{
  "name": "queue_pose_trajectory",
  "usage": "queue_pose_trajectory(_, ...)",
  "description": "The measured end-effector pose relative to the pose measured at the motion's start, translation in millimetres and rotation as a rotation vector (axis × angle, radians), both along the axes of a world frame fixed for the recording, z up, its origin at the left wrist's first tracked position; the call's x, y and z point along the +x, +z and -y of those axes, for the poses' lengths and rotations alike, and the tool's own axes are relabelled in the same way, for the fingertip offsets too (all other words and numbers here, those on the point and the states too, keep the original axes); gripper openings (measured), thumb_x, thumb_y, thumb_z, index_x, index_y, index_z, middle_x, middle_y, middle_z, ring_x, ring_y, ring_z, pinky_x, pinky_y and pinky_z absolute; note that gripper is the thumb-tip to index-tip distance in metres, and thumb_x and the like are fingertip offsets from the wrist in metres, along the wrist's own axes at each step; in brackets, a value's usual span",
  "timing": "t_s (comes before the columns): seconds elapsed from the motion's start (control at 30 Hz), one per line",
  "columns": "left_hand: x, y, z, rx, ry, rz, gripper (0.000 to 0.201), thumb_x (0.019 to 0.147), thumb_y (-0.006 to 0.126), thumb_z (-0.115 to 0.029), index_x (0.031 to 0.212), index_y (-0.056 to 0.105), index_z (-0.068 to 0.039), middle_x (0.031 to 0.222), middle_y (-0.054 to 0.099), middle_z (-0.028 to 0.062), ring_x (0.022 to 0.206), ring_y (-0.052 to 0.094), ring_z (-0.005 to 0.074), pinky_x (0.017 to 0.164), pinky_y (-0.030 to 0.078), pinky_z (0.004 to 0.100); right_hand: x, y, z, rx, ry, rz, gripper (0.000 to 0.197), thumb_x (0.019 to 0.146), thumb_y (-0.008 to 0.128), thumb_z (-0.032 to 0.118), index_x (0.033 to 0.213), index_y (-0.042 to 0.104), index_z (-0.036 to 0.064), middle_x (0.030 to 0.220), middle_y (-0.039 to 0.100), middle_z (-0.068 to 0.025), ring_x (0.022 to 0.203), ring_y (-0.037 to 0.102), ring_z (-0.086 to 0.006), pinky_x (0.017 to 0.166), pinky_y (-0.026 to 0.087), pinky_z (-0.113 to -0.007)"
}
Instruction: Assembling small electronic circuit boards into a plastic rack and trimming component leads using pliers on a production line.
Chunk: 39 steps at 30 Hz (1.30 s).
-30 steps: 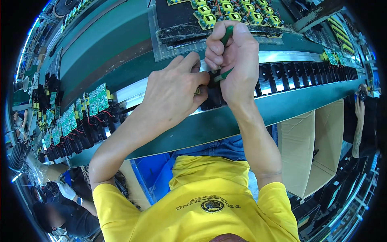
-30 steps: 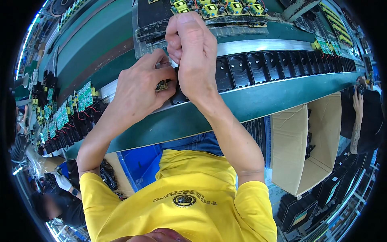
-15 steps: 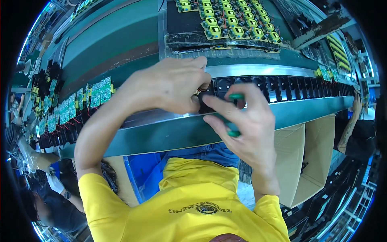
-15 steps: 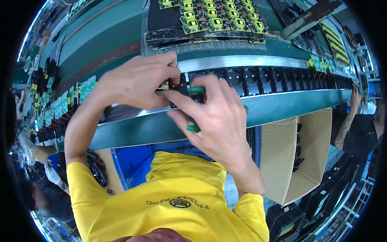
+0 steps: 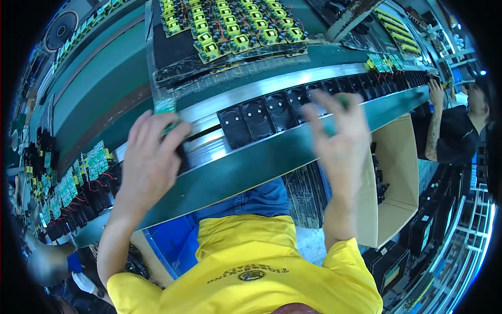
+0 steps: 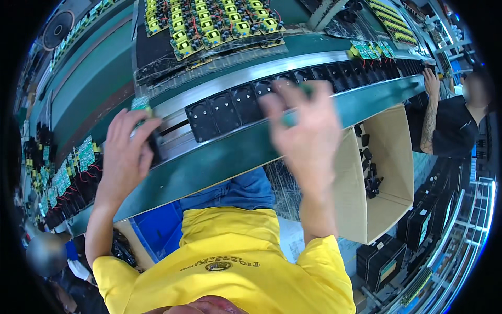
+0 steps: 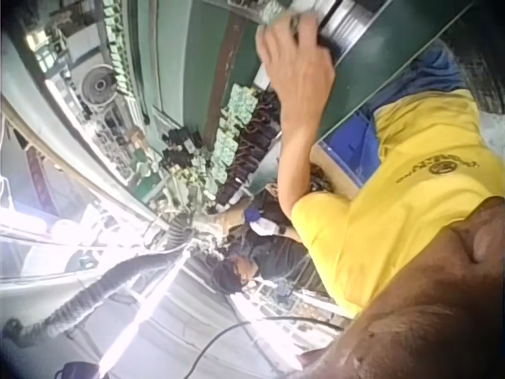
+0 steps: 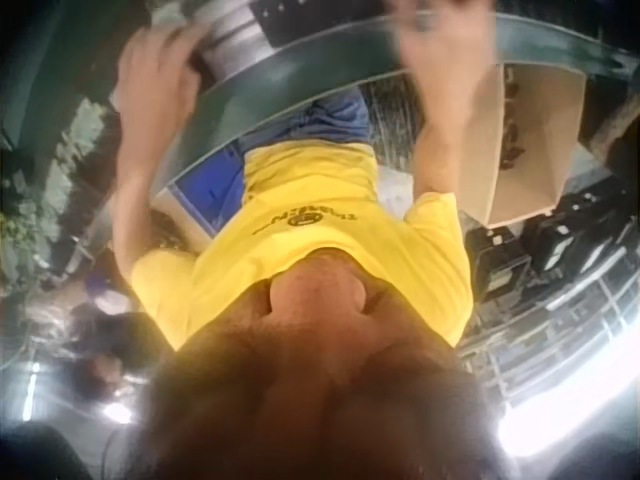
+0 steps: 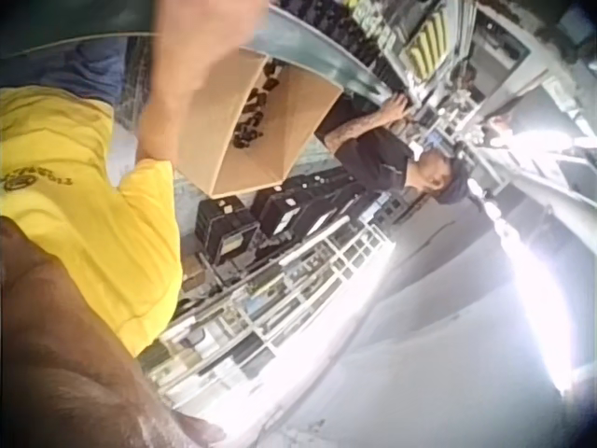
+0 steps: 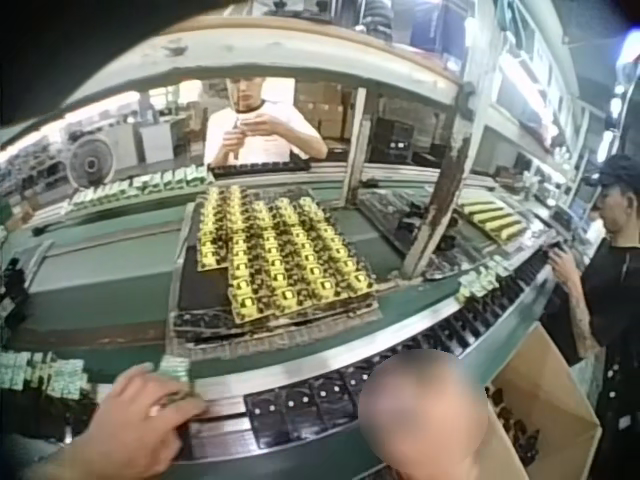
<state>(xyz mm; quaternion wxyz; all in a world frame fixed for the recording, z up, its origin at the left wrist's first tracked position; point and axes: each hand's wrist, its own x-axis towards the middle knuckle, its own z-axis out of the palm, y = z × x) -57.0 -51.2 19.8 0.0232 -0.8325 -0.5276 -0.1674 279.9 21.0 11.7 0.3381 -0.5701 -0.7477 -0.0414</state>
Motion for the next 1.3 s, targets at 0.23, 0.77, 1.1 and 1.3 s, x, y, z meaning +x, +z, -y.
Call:
queue_pose_trajectory(0.23,-86.7,11.8,59.3,-0.066,0.207,-0.154,0.051,0.079,0.066,0.010,0.126,0.073,-0.008,0.150,0.062,0.0117,0.140,0.059,0.0355,0.136,0.037,0.0572,109.0,-21.1,-69.5,-0.065,-0.460,0.232,0.031,0.106,0.080,0.043,0.116,0.090,0.0156,0.127,0.072,-0.0128,0.093,0.077,-0.0373,0.079,0.063,-0.047)
queue_pose_trajectory(0.77,-47.8,-33.8,-272.2,0.056,0.390,-0.134,0.039,0.101,0.082,-0.028,0.136,0.072,-0.013,0.130,0.064,0.0122,0.125,0.066,0.0360,0.101,0.058,0.0473,71.1,0.9,-38.5,0.022,-0.297,0.123,0.029,0.108,0.077,0.035,0.126,0.087,0.0145,0.126,0.071,-0.0119,0.089,0.072,-0.0321,0.078,0.059,-0.041)
queue_pose_trajectory(1.1,-58.7,-13.3,-248.8,-0.055,0.225,0.240,0.041,0.089,0.086,-0.012,0.120,0.059,-0.009,0.099,0.070,0.0081,0.086,0.068,0.0286,0.082,0.055,0.0429,9.0,16.2,-0.2,0.066,0.113,-0.227,0.032,0.091,0.092,0.016,0.122,0.088,0.0104,0.116,0.069,-0.0084,0.090,0.066,-0.0232,0.080,0.055,-0.035)
queue_pose_trajectory(1.3,80.1,76.5,-75.0,-0.214,-0.023,0.517,0.075,0.086,0.084,0.002,0.154,0.054,-0.010,0.106,0.070,0.0066,0.089,0.067,0.0222,0.083,0.056,0.0379,-37.4,31.0,17.0,0.183,0.111,-0.289,0.035,0.093,0.092,0.021,0.126,0.086,0.0105,0.117,0.069,-0.0088,0.088,0.063,-0.0234,0.080,0.055,-0.034)
